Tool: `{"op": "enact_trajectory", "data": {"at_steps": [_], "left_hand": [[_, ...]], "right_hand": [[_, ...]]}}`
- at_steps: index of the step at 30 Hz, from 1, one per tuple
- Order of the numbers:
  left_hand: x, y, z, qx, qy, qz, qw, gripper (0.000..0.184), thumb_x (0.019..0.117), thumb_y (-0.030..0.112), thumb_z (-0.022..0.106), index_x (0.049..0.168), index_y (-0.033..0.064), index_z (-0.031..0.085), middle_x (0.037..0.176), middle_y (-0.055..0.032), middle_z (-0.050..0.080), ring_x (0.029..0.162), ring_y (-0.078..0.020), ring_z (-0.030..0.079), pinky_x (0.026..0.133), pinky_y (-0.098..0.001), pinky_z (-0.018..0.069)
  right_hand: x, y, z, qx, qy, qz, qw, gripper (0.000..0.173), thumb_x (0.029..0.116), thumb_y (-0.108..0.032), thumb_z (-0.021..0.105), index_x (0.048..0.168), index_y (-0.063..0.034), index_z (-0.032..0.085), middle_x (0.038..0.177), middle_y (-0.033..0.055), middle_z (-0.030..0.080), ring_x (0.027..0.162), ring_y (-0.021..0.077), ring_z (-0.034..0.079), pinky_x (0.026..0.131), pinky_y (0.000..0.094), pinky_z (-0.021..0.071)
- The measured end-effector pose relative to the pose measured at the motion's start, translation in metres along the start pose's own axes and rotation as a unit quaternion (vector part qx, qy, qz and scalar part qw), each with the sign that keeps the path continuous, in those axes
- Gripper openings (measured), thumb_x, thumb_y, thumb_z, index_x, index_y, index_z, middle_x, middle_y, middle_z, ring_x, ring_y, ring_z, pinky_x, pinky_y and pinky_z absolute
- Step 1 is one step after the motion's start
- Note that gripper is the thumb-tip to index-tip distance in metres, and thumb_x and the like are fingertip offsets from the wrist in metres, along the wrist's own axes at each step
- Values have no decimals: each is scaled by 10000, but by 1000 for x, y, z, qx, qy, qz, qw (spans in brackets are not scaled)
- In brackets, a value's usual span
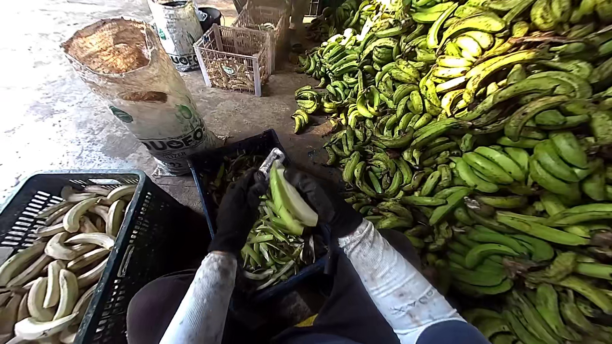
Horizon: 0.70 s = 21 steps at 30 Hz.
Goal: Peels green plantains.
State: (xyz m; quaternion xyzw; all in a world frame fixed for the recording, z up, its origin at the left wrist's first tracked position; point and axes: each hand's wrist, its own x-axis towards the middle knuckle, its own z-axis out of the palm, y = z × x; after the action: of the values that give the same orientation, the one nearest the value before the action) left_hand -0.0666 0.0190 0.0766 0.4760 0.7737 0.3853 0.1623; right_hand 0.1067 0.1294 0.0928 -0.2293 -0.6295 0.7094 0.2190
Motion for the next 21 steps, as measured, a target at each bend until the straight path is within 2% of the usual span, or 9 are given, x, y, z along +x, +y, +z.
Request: {"op": "enact_trajectory", "data": {"at_steps": [2,4,6,9,13,15,18,20,21], "left_hand": [[6,-4,-6,-14,3,-48,999,509,1087,491,378,1467,203,557,1355,-144,631,1234,-324,611,1011,-614,472],[3,1,-9,-28,-4,-53,998,551,1078,535,338,1453,197,558,1351,-132,634,1234,-307,611,1011,-611,470],[-6,5,-4,-9,-2,7,1000,543,1065,539,378,1449,200,558,1296,-118,651,1153,-286,643,952,-574,517],[-23,6,14,77,29,145,986,541,1012,469,530,1480,199,552,1140,-178,682,976,-357,676,810,-581,557],[-41,12,29,151,91,234,956,507,945,434,608,1386,191,659,1043,-215,701,901,-412,683,759,-583,541],[-41,13,30,145,66,210,965,487,946,401,604,1381,190,663,1052,-211,695,921,-412,677,773,-577,544],[-27,14,20,71,-20,88,993,481,1008,351,566,1467,208,573,1169,-184,677,1020,-365,670,853,-570,554],[-15,9,11,19,-36,12,999,487,1052,412,523,1480,180,548,1292,-172,654,1149,-354,647,955,-604,516],[-11,5,7,-4,-40,-33,999,496,1066,463,478,1484,205,542,1340,-139,642,1210,-325,626,999,-607,490]], "right_hand": [[2,0,3,10,-29,59,998,409,1002,-361,485,1336,-163,615,1055,39,690,884,112,658,777,317,566],[4,9,1,56,5,46,997,353,1026,-355,458,1267,-156,620,980,26,674,823,107,648,731,311,568],[10,19,-2,139,79,8,987,324,1048,-394,434,1159,-165,634,895,2,665,733,91,634,639,288,562],[13,29,-11,242,136,-53,959,348,1073,-437,356,1050,-197,606,819,-39,613,686,54,593,594,251,525],[13,32,-20,373,169,-25,912,455,1037,-554,329,977,-190,595,762,-8,613,644,104,608,560,290,526],[11,27,-16,318,175,-19,931,439,1053,-514,325,985,-177,598,743,-5,613,622,103,602,540,284,519],[4,17,-5,134,111,-56,983,331,1092,-373,330,1109,-176,596,822,-27,616,681,54,596,592,244,526],[0,11,-2,62,36,-55,996,321,1097,-291,349,1244,-139,590,938,-6,643,783,50,621,691,242,557],[1,8,3,69,24,-12,997,331,1080,-335,380,1220,-146,613,907,2,663,742,60,634,652,249,566]]}}
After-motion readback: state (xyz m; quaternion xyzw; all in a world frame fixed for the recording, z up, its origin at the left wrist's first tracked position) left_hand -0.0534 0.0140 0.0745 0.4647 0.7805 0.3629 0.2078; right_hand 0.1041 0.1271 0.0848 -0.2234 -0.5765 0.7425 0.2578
